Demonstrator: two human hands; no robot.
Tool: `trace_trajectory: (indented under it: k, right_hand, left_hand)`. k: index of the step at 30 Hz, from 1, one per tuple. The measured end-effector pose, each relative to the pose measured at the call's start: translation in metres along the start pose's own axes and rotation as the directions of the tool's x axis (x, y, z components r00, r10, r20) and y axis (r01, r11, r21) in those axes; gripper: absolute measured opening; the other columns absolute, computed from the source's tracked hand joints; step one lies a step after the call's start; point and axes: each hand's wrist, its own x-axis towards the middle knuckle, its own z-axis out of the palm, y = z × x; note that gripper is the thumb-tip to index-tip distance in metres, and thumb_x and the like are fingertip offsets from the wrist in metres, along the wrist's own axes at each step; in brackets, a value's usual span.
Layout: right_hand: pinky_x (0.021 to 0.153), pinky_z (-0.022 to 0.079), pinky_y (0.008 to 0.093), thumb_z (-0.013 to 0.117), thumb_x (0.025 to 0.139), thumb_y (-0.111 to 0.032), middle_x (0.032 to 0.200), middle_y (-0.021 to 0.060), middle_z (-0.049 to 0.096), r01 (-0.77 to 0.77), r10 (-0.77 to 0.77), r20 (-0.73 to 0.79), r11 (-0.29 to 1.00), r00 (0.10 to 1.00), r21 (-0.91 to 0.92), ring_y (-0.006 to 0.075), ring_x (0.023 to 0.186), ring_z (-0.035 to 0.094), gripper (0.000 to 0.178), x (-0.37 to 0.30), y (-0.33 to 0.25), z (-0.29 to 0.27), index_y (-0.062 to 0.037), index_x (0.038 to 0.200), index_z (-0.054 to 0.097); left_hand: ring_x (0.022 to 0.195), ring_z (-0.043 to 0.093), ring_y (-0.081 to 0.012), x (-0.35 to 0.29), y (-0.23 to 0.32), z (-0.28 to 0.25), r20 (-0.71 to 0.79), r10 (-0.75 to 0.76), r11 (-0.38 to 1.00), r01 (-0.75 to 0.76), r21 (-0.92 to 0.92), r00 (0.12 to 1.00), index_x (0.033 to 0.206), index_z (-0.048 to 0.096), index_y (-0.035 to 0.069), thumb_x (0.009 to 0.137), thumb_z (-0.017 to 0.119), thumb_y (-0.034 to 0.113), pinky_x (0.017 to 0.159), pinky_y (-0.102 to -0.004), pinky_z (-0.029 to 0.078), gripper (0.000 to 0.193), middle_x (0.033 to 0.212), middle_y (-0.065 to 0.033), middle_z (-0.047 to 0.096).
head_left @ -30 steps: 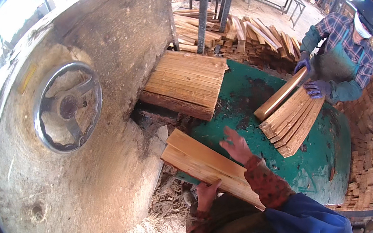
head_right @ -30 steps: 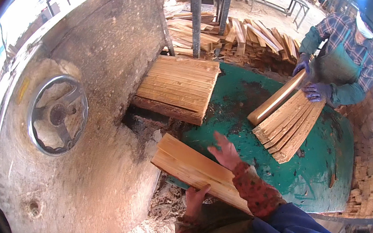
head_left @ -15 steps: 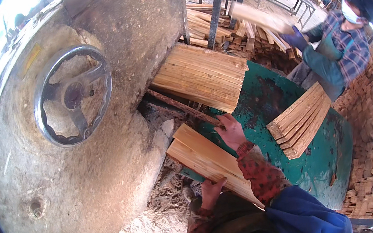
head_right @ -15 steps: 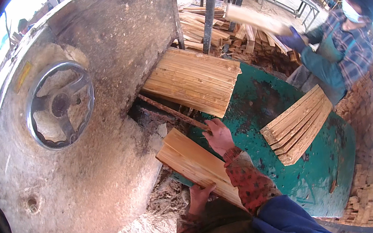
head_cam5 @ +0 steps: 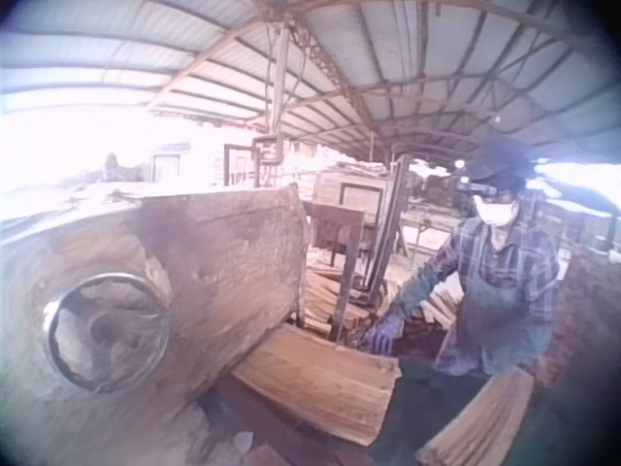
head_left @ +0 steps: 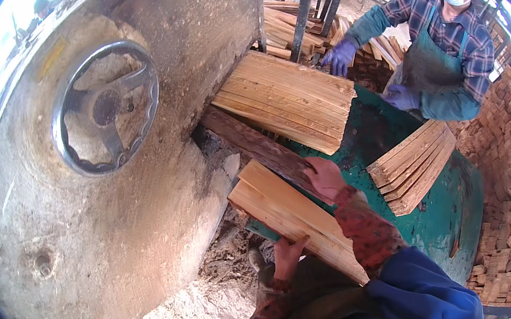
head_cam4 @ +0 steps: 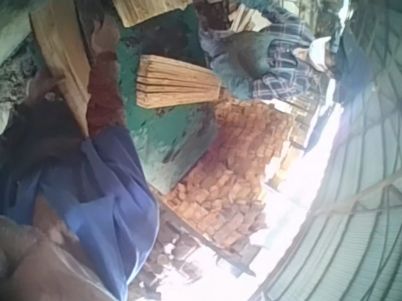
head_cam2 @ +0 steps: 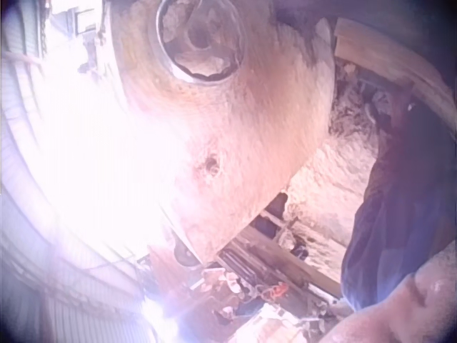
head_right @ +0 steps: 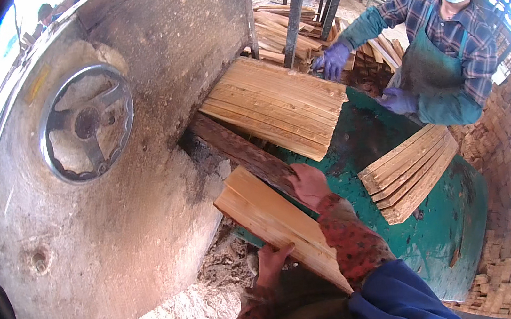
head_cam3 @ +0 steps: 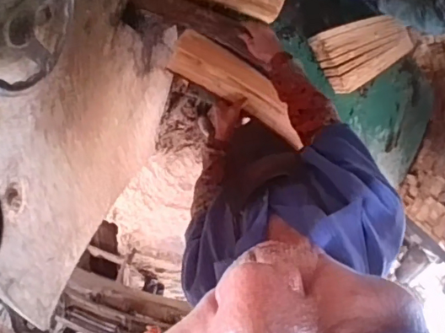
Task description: The person stacks cut wooden planks on a green metal table in a workshop. They repeatedly pick up planks from a pile and arrange them neatly on the table while another person works nearby.
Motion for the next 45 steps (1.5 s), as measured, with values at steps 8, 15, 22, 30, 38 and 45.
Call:
trace_trajectory:
  k: [8, 15, 22, 30, 38, 45]
  right_hand:
    - [0.074, 0.052, 0.0335, 0.067, 0.086, -0.016, 0.093, 0.0204, 0.069, -0.285, 0.271, 0.091, 0.926, 0.958, 0.247, 0.0251, 0.084, 0.069, 0.029, -0.11, 0.008, -0.073, 0.0012, 0.109, 0.066]
    - [0.079, 0.052, 0.0307, 0.071, 0.084, -0.016, 0.097, 0.0174, 0.072, -0.397, 0.335, 0.249, 0.879, 0.909, 0.264, 0.02, 0.089, 0.068, 0.033, -0.178, 0.002, -0.099, 0.0044, 0.11, 0.066]
    - [0.069, 0.052, 0.0322, 0.07, 0.083, -0.014, 0.088, 0.0172, 0.069, -0.386, 0.315, 0.283, 0.889, 0.906, 0.247, 0.0237, 0.079, 0.068, 0.031, -0.216, -0.001, -0.09, 0.0022, 0.109, 0.067]
    - [0.084, 0.05, 0.041, 0.071, 0.078, -0.013, 0.111, 0.0159, 0.059, -0.08, 0.073, 0.171, 0.996, 0.983, 0.032, 0.0348, 0.1, 0.058, 0.037, -0.215, -0.008, -0.094, -0.0008, 0.112, 0.064]
    - [0.103, 0.036, 0.0493, 0.074, 0.075, -0.025, 0.133, 0.0193, 0.046, 0.015, -0.015, 0.166, 1.0, 0.986, 0.002, 0.0402, 0.125, 0.041, 0.069, -0.203, -0.031, -0.058, 0.0032, 0.132, 0.047]
    - [0.103, 0.035, 0.0497, 0.072, 0.076, -0.032, 0.132, 0.0191, 0.046, 0.022, -0.015, 0.148, 0.999, 0.989, -0.048, 0.0394, 0.126, 0.041, 0.072, -0.204, -0.032, -0.053, 0.0034, 0.133, 0.046]
  left_hand:
    - [0.081, 0.068, -0.0189, -0.001, -0.005, -0.003, -0.024, 0.056, 0.998, -0.056, 0.017, 0.998, 0.109, 0.063, -0.006, 0.08, 0.075, 0.017, 0.067, -0.032, 0.057, 0.04, 0.093, -0.0138, 0.07]
    - [0.085, 0.065, -0.0165, -0.005, -0.008, -0.008, 0.007, 0.051, 0.997, -0.05, -0.057, 0.999, 0.113, 0.062, -0.004, 0.088, 0.069, 0.028, 0.074, -0.0313, 0.053, 0.042, 0.095, -0.0095, 0.07]
    - [0.092, 0.064, -0.0178, -0.006, -0.002, -0.009, 0.031, 0.142, 0.986, -0.144, 0.083, 0.989, 0.122, 0.057, -0.003, 0.094, 0.061, 0.042, 0.075, -0.0329, 0.057, 0.053, 0.107, -0.0084, 0.064]
    - [0.095, 0.061, -0.0128, -0.019, 0.028, 0.021, -0.135, 0.166, 0.985, -0.156, 0.078, 0.977, 0.11, 0.065, -0.005, 0.083, 0.078, 0.022, 0.084, -0.0299, 0.05, 0.04, 0.103, -0.0068, 0.069]
    - [0.091, 0.063, -0.012, -0.013, 0.021, 0.021, -0.178, 0.137, 0.991, -0.135, 0.021, 0.974, 0.109, 0.066, -0.006, 0.082, 0.078, 0.02, 0.082, -0.0292, 0.051, 0.039, 0.101, -0.0071, 0.07]
    - [0.089, 0.063, -0.0117, -0.019, 0.033, 0.025, -0.185, 0.133, 0.99, -0.121, 0.074, 0.974, 0.107, 0.067, -0.006, 0.081, 0.078, 0.018, 0.08, -0.0291, 0.051, 0.037, 0.099, -0.0068, 0.07]
